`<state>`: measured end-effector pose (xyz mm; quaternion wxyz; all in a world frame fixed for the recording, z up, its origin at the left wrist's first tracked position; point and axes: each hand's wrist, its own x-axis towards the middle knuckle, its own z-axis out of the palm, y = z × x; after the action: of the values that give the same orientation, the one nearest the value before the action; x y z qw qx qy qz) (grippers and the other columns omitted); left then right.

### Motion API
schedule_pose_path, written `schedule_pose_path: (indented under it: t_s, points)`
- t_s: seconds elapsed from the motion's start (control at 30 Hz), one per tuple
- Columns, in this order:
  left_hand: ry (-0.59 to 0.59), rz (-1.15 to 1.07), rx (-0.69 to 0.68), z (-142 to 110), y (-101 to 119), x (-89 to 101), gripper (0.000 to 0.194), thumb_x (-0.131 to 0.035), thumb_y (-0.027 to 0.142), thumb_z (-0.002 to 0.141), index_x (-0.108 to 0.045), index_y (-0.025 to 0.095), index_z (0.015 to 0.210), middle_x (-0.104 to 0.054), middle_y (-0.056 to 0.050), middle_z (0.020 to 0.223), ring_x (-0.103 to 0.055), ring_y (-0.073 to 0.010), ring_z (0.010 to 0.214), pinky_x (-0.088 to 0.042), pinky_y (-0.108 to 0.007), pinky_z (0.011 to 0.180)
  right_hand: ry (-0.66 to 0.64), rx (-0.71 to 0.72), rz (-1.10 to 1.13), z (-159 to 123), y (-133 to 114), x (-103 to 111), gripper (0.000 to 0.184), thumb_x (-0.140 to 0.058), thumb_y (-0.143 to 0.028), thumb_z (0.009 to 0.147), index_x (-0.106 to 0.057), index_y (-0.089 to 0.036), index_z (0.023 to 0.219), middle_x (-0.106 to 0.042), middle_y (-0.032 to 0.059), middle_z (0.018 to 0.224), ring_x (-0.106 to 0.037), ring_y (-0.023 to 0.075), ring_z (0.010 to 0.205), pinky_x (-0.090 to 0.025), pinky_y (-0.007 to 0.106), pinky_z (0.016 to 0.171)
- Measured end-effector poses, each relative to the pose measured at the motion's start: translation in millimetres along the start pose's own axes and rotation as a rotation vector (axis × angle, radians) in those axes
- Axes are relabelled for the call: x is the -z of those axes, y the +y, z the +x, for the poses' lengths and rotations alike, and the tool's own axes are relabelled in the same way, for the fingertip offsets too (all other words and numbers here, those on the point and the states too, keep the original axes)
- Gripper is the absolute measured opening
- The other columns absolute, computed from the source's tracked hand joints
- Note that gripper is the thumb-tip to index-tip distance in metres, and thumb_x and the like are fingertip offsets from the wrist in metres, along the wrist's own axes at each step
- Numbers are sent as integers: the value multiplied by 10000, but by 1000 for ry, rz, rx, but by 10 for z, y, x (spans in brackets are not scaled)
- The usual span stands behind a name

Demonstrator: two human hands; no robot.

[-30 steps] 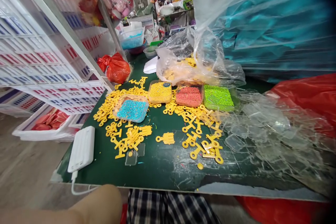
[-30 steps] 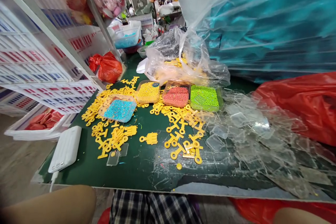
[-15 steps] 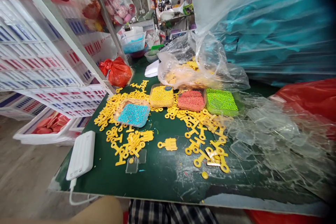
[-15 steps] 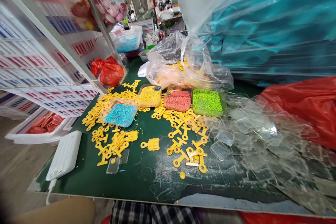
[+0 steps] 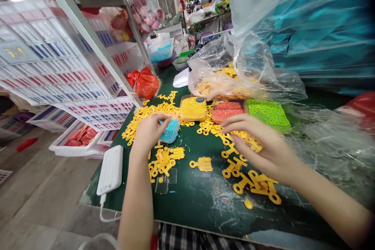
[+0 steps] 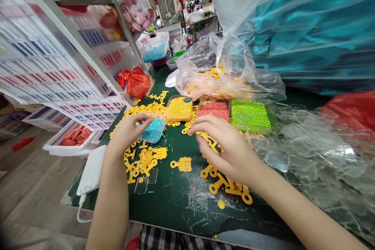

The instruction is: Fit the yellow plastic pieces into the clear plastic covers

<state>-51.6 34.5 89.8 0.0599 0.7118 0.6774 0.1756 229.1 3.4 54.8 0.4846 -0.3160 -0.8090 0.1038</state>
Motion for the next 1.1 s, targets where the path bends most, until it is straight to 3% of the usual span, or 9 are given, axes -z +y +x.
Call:
schedule_pose_path:
  t_s: [0.1,0.17,0.27,0.57,0.73,0.93,1.1]
  points:
    - [-283,82,51,65,-143,-149,206,-587,310,830,-759,201,856,-760,-48,896,-674,-223,784,-472,-302,658,-379,102,-94,-79,181,-260,242,-424,-262,967,-634,-235,1084,-658,70,1031,-618,221,954,-522,397,808]
    - [-330,88,52,99,-194,-218,194,-599,309,808,-762,218,856,-762,-39,875,-680,-223,785,-469,-295,641,-530,112,-176,-189,277,-393,243,-422,-275,967,-621,-195,1083,-645,93,1052,-604,239,967,-510,429,819]
    - [-375,121,83,160,-218,-286,203,-639,305,764,-761,236,911,-766,-28,884,-689,-228,804,-475,-288,641,-628,103,-213,-319,325,-460,268,-441,-329,969,-603,-174,1115,-633,111,1079,-595,245,977,-501,441,825]
    - [-423,170,131,201,-185,-357,217,-612,196,733,-765,251,877,-767,-35,893,-689,-230,785,-464,-275,631,-641,64,-207,-345,264,-449,267,-470,-337,954,-607,-188,1128,-625,114,1107,-584,251,1002,-478,446,856]
    - [-411,174,99,193,-166,-316,176,-631,248,756,-756,233,878,-762,-36,912,-684,-244,832,-459,-283,672,-653,38,-177,-367,214,-475,335,-529,-414,923,-597,-164,1135,-615,121,1100,-571,265,999,-462,457,848]
    - [-197,168,97,117,-297,-150,252,-560,379,833,-739,209,883,-754,-42,885,-667,-219,761,-420,-266,600,-640,20,-174,-385,187,-503,273,-599,-378,886,-612,-158,1046,-603,107,1053,-554,267,985,-452,447,835]
    - [-317,37,91,106,-356,-162,319,-577,479,793,-741,206,800,-741,-31,791,-643,-203,702,-411,-261,574,-583,35,-182,-399,199,-529,255,-612,-387,880,-612,-164,1004,-593,115,1088,-542,277,1028,-456,445,846]
